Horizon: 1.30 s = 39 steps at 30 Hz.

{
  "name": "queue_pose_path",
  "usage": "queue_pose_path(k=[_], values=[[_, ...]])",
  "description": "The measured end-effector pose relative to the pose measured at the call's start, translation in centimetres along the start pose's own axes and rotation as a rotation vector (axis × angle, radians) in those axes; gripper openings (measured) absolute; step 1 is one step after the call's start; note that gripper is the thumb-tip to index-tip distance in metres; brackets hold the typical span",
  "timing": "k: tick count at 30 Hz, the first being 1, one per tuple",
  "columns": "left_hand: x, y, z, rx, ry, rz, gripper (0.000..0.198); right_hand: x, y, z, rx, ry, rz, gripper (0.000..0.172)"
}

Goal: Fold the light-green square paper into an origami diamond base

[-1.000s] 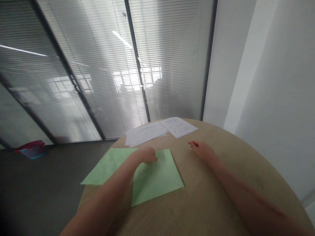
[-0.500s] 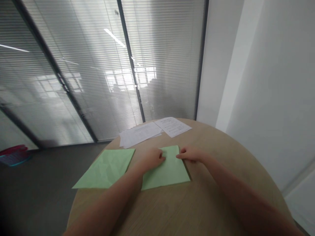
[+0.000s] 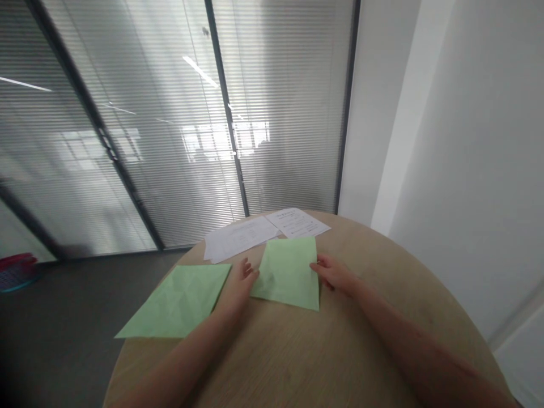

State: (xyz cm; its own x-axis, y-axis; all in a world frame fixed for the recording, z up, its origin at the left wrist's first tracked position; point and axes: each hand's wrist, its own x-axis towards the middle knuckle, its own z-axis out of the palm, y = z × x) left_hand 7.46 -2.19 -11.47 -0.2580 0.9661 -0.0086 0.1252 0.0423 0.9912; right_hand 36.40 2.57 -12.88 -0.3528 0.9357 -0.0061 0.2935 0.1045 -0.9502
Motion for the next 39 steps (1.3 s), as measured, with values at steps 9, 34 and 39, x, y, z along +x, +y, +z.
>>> queue_pose_path(k=[9,34,39], values=[[-2.0,0.8,-0.1,-0.222,-0.071,-0.156,0.080,-0.9,1.1,-0.5,0.072,0.010,-0.036,0.059],[-2.1,1.3,-1.4,-0.138,-0.344,-0.134,0.032,-2.1,-0.1,-0.4,0.349,-0.033,0.045,0.047],[-2.1,1.9,-1.7,-0.182,-0.339,-0.138,0.023,-2.2,-0.1,-0.8,0.414,0.044,0.104,0.041]])
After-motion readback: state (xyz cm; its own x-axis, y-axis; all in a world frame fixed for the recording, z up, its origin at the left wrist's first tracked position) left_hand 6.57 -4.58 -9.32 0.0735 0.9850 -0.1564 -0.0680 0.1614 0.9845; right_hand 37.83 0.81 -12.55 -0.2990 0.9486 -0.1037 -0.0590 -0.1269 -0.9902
